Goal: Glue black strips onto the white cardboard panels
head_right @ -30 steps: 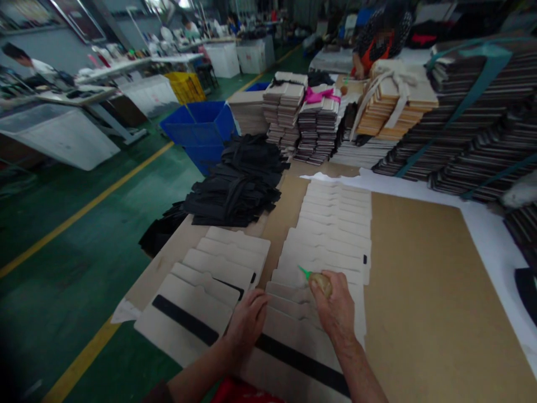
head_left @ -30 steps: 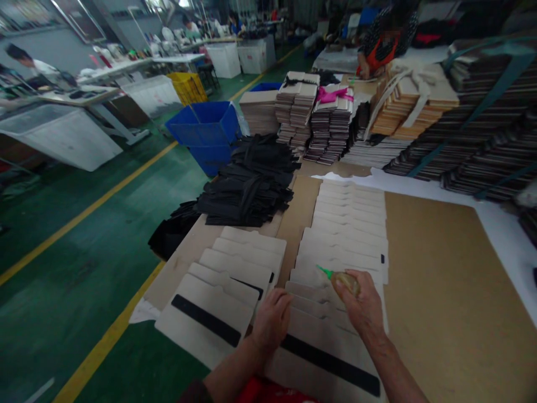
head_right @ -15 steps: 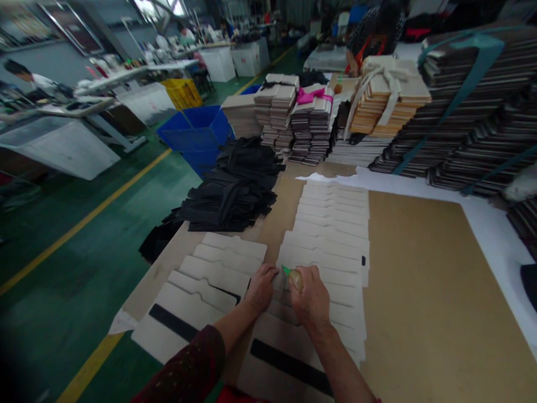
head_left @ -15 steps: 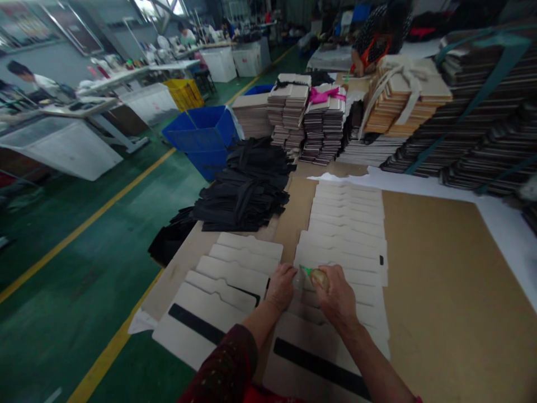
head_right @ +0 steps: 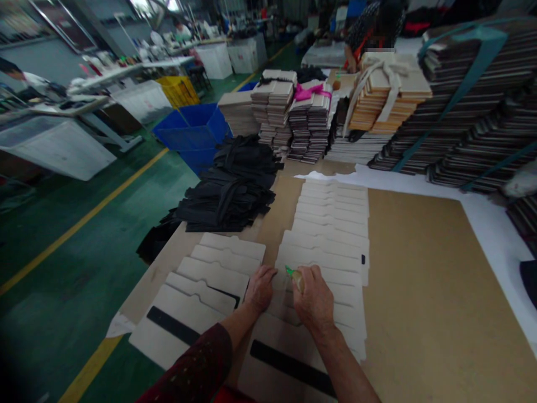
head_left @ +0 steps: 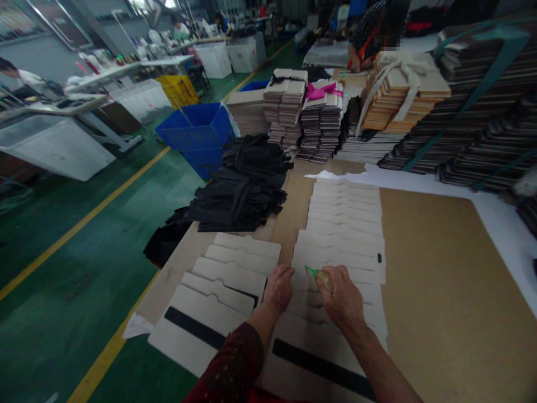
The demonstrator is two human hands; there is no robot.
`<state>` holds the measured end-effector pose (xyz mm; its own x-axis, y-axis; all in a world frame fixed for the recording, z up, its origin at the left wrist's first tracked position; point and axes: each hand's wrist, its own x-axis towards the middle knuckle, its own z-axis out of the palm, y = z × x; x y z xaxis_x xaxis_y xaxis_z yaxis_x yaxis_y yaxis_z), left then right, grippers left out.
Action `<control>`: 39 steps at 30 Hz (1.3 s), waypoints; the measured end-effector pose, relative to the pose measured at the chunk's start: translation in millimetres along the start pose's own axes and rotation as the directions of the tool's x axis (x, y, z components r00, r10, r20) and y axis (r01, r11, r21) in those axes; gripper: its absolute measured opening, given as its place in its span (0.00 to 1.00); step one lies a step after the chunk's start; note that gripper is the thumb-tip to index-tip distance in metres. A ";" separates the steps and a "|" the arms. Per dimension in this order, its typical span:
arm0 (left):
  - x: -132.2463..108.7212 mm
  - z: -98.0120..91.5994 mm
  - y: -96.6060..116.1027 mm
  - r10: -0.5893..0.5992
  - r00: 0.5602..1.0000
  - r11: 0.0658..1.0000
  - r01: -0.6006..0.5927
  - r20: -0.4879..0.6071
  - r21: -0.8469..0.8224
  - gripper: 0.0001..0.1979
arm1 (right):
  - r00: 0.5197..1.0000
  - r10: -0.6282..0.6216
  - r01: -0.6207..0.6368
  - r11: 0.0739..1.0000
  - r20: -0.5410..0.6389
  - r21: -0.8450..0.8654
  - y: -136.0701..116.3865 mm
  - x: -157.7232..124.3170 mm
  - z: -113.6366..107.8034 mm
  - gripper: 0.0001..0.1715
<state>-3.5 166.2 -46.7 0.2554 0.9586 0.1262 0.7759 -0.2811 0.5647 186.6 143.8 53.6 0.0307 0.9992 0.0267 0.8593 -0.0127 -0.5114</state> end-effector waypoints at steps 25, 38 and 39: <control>1.3 -1.4 -5.4 0.019 0.999 1.000 -0.019 -0.037 -0.005 0.24 | 0.986 0.123 -0.129 0.991 -0.109 -0.046 30.5 -23.9 -13.9 0.12; 0.3 2.5 -12.0 0.079 0.994 0.997 -0.079 -0.077 0.009 0.23 | 0.969 0.157 -0.176 0.981 -0.189 -0.085 53.3 -31.6 -21.7 0.14; 0.6 2.8 -12.4 0.083 0.993 0.997 -0.082 -0.080 0.012 0.22 | 0.962 0.173 -0.197 0.976 -0.213 -0.094 56.1 -32.6 -23.3 0.14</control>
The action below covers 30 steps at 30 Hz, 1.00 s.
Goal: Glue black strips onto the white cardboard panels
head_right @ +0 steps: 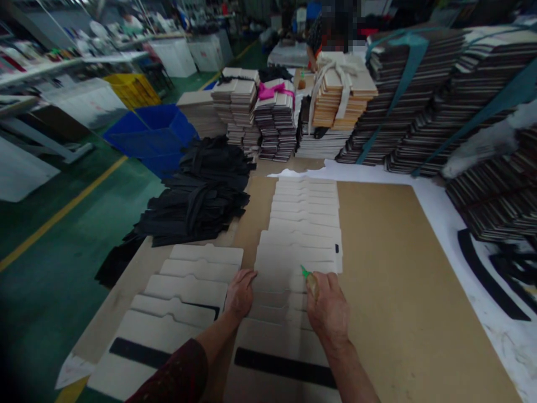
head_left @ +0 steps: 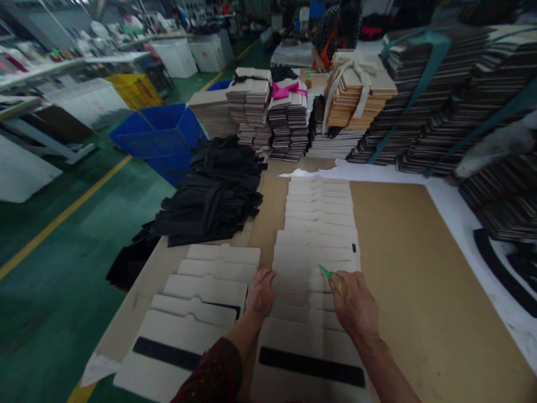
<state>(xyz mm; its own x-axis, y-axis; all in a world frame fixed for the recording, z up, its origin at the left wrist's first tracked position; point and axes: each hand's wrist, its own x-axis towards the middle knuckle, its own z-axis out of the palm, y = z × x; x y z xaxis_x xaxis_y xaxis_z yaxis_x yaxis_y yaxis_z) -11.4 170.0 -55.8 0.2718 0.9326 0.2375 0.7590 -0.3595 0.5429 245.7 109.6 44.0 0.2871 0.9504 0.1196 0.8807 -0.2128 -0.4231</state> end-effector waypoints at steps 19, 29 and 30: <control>1.9 -0.1 -3.5 0.048 0.998 0.998 -0.046 -0.047 0.030 0.20 | 0.996 0.087 -0.085 0.995 -0.031 0.056 18.6 -3.5 -10.1 0.13; 1.5 1.8 -4.8 0.054 0.996 0.998 -0.052 -0.068 0.036 0.20 | 0.977 0.186 -0.193 0.979 -0.107 -0.062 41.5 -4.3 -17.6 0.15; 1.6 1.9 -5.0 0.057 0.996 0.998 -0.055 -0.069 0.039 0.20 | 0.982 0.163 -0.167 0.985 -0.096 -0.041 38.9 -5.1 -15.5 0.15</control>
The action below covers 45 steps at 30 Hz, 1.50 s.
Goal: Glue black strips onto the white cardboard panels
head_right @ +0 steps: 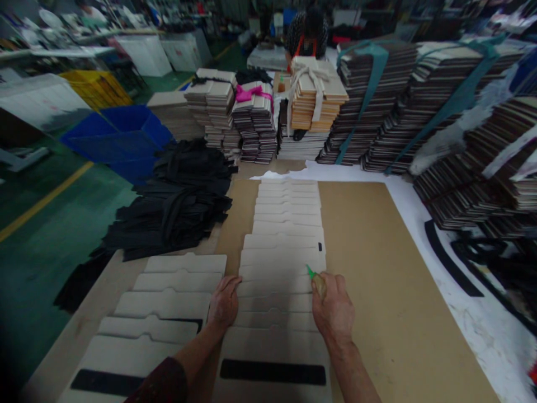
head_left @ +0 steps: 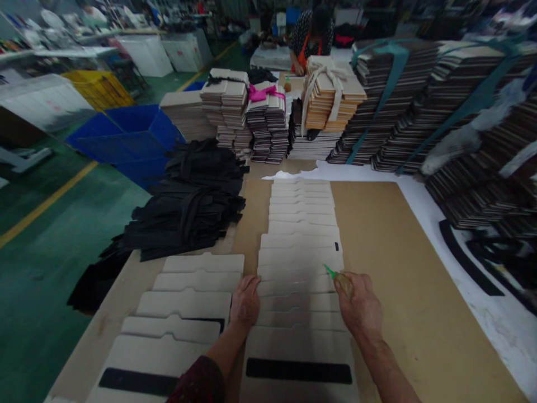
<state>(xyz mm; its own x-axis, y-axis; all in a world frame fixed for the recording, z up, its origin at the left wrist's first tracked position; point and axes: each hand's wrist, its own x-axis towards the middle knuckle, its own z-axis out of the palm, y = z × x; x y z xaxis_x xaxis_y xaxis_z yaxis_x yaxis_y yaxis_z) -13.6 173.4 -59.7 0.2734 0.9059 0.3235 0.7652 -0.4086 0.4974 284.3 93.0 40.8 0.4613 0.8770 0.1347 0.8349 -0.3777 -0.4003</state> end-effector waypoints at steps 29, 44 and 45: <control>-3.5 2.8 -1.3 0.021 1.000 0.999 -0.021 0.002 0.041 0.21 | 0.985 -0.127 0.092 0.961 0.119 0.262 -50.9 -9.4 19.4 0.13; -1.6 0.3 1.5 0.022 1.000 1.000 -0.022 -0.009 0.005 0.20 | 0.965 0.244 -0.195 0.911 -0.093 0.362 22.2 36.9 11.7 0.29; -1.4 0.0 1.8 0.020 1.000 1.000 -0.020 -0.011 0.003 0.21 | 0.970 0.223 -0.182 0.929 -0.094 0.322 22.9 40.2 11.7 0.29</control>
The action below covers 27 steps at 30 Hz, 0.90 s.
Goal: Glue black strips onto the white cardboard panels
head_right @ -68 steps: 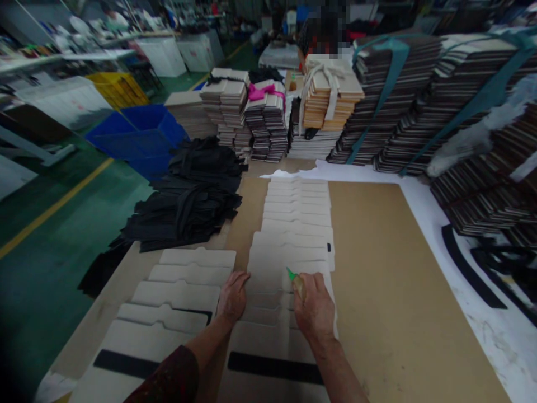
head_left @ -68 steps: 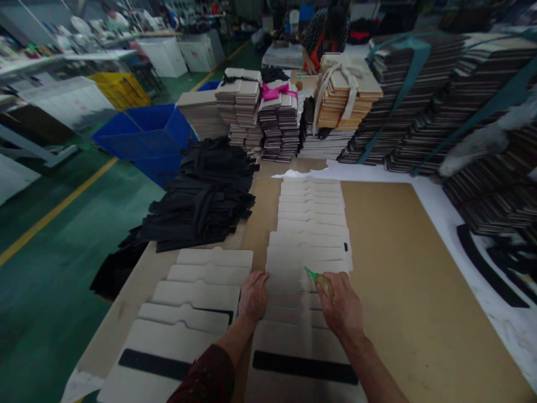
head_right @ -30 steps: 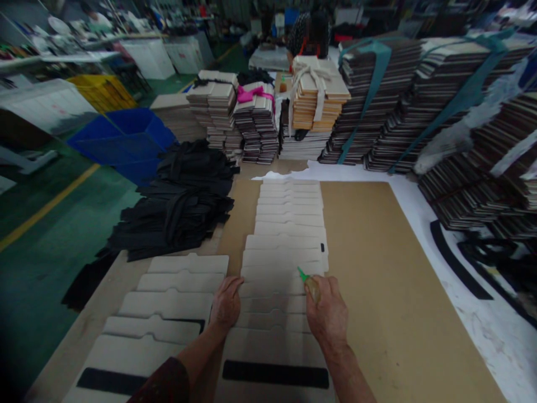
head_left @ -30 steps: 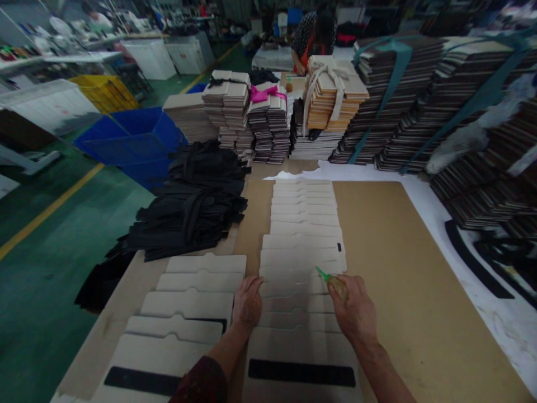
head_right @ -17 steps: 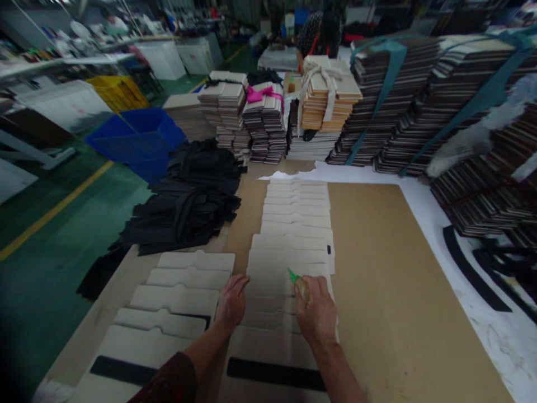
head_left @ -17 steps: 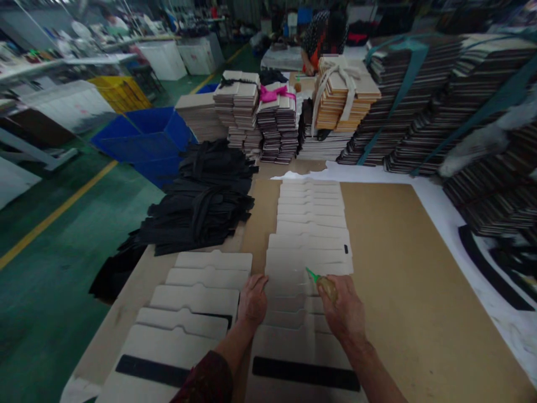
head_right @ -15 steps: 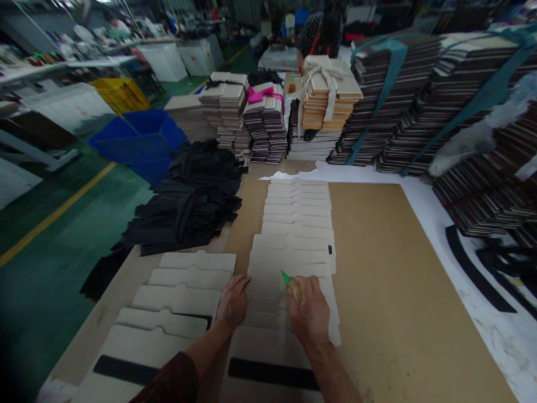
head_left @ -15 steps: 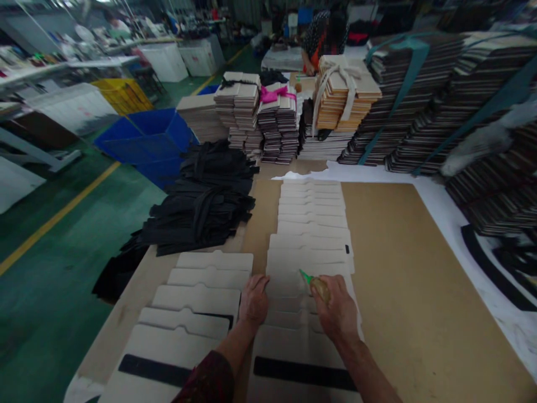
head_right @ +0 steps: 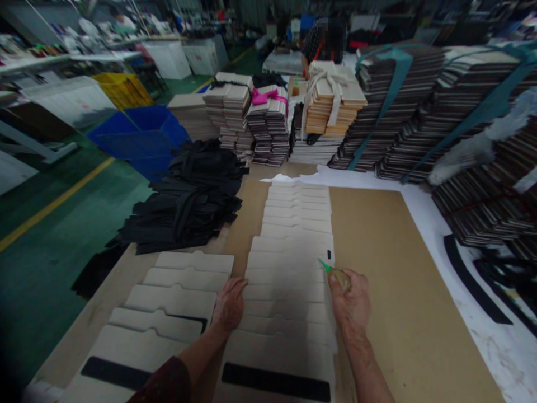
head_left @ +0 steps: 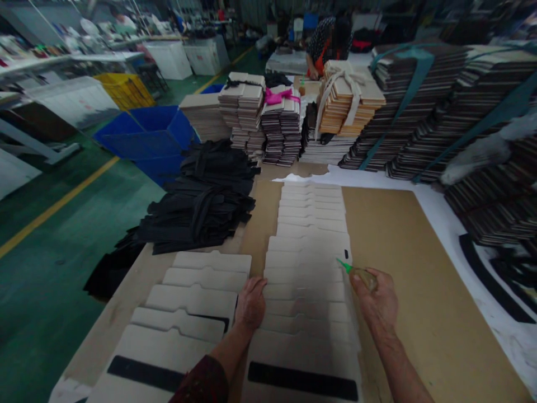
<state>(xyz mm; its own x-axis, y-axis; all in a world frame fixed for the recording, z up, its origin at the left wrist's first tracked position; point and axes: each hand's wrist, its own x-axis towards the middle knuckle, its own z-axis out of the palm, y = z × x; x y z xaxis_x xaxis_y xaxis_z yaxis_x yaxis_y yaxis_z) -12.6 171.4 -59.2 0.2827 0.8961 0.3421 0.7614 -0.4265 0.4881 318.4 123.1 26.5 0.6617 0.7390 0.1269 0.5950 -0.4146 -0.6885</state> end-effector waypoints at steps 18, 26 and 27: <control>1.2 -3.0 3.7 0.008 1.000 1.000 -0.007 0.007 -0.023 0.22 | 0.967 -0.191 0.224 0.953 0.167 -0.204 -21.1 -5.2 7.6 0.23; 1.0 -3.2 4.9 -0.006 1.000 1.000 0.006 0.014 -0.019 0.21 | 0.951 -0.252 0.284 0.940 0.178 -0.186 -33.9 -9.0 18.7 0.20; 0.7 -3.2 5.2 -0.009 1.000 1.000 0.009 0.019 -0.016 0.21 | 0.941 -0.274 0.308 0.937 0.201 -0.164 -36.6 -10.5 21.2 0.20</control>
<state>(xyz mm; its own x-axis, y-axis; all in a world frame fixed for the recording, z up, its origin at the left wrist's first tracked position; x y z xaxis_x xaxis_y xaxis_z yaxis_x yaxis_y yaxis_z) -10.3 169.4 -53.9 0.2866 0.9021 0.3225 0.7544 -0.4200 0.5045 280.0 141.8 35.2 0.3678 0.9153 0.1642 0.8360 -0.2482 -0.4893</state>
